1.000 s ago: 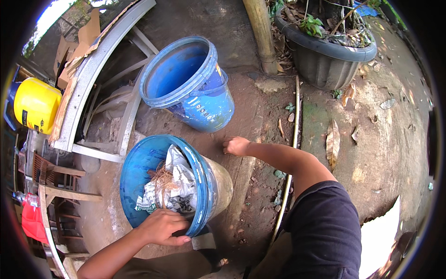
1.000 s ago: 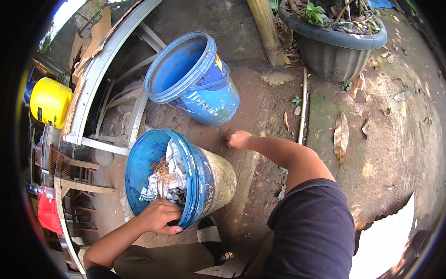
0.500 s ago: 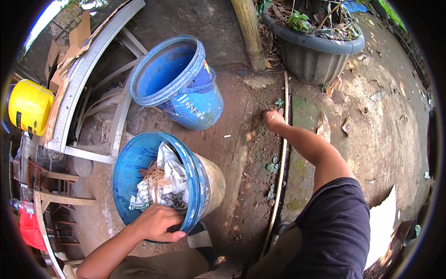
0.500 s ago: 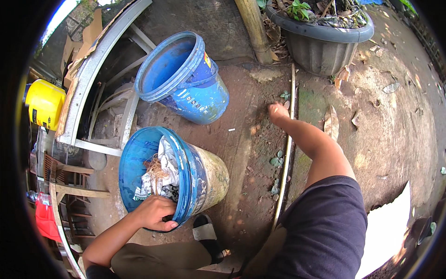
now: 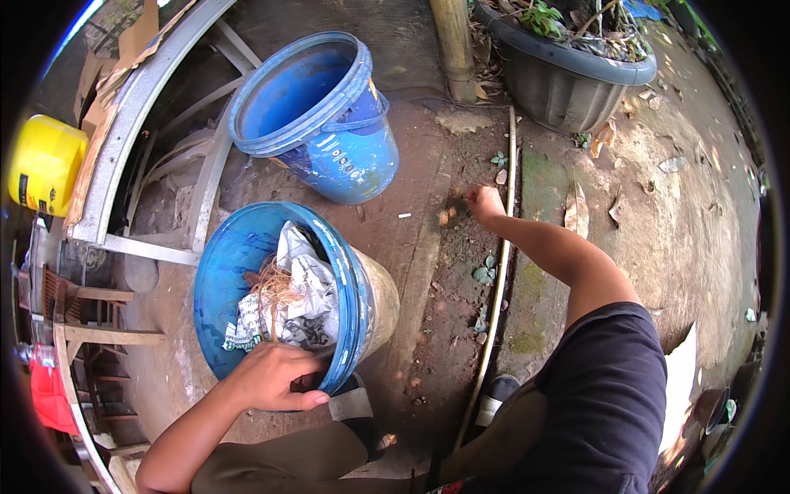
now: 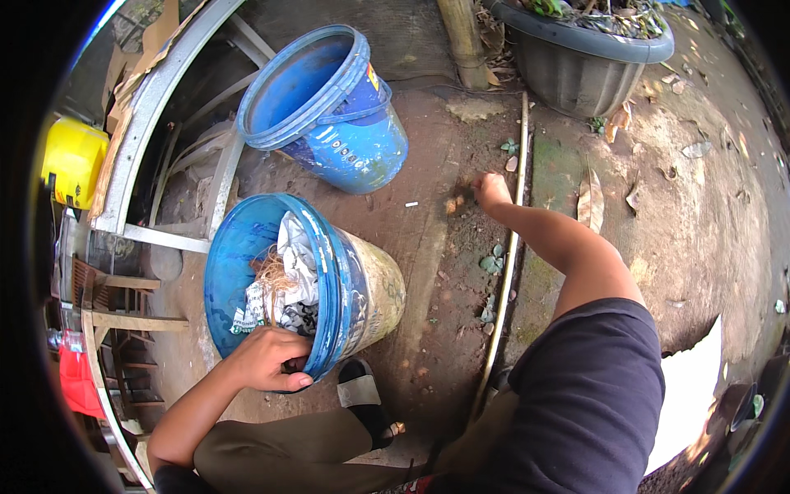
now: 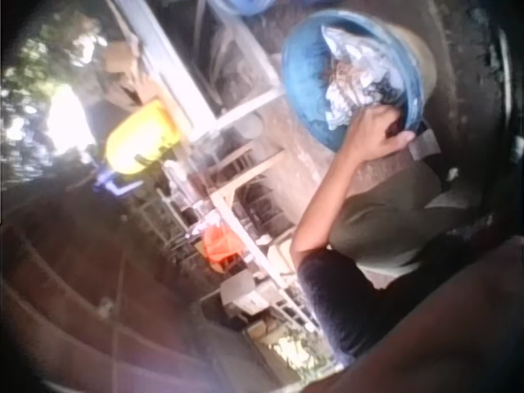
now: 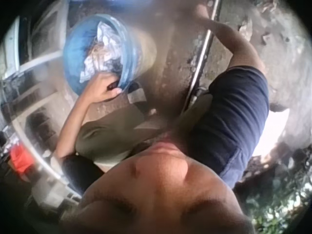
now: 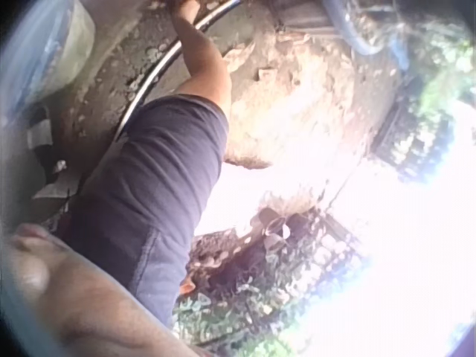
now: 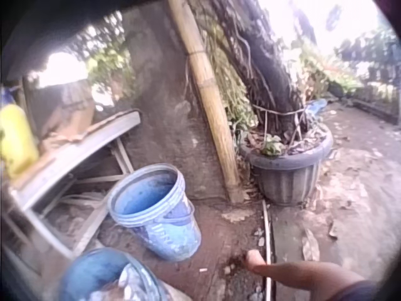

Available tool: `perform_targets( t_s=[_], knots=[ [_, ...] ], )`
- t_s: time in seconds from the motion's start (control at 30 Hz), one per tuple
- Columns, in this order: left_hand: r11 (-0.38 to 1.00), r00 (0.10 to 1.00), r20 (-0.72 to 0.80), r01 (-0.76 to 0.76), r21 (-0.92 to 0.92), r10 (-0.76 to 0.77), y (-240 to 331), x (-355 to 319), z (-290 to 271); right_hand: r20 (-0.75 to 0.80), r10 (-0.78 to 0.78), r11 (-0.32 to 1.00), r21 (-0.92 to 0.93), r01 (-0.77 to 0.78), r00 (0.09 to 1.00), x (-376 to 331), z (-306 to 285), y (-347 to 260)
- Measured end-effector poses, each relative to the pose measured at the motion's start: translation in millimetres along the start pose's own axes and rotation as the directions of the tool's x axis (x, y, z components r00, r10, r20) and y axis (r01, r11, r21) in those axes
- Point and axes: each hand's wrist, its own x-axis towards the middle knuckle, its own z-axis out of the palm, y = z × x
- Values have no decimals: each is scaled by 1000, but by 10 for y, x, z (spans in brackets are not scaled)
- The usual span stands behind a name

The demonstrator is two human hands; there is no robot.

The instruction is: The person assembles a manual garden sprayer by inserting a clear tube into a blue pump head, attaching the head to a yellow bottle, and tightening the connection. They then pump the handle to pressurize the unit and place it on a wooden bench.

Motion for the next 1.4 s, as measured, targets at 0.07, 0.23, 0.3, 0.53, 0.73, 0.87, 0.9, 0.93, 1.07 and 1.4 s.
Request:
perform_targets(
  t_s=[0.07, 0.23, 0.3, 0.53, 0.73, 0.87, 0.9, 0.93, 1.07, 1.4],
  knots=[
    [1000, 1000, 5, 14, -1, -14, -4, -22, 7, 117, -71, 989, 137, 55, 991, 24, 82, -303],
    [1000, 1000, 5, 30, -1, -30, 10, 16, -26, 446, -208, 971, -16, 240, 870, 168, 375, -879],
    [998, 998, 18, 59, -2, -59, 47, -7, -54, 477, -303, 933, -30, 360, 825, 196, 522, -988],
    [997, 999, -27, 34, 72, -32, 83, 38, -125, 621, -217, 851, -257, 457, 753, 403, 838, -895],
    [971, 967, -214, 175, 164, -138, -9, -243, -206, 479, -393, 811, -223, 542, 785, 93, 698, -1123],
    [901, 878, -432, 342, 268, -205, -131, -251, -367, 285, -398, 808, -341, 481, 872, 215, 369, -1263],
    [888, 869, -452, 357, 290, -202, -171, -274, -371, 189, -365, 847, -338, 409, 912, 275, 271, -1370],
    [865, 853, -474, 393, 310, -218, -230, -370, -328, 127, -393, 889, -202, 411, 911, 325, 121, -1644],
    [876, 877, -375, 408, 258, -298, -508, -547, -242, -379, -555, 733, 199, 651, 741, 348, -677, -2951],
    [897, 709, -704, 332, 290, -35, -721, -603, -579, 85, -965, 259, 186, 948, 247, -197, -1028, -4108]
  ],
)
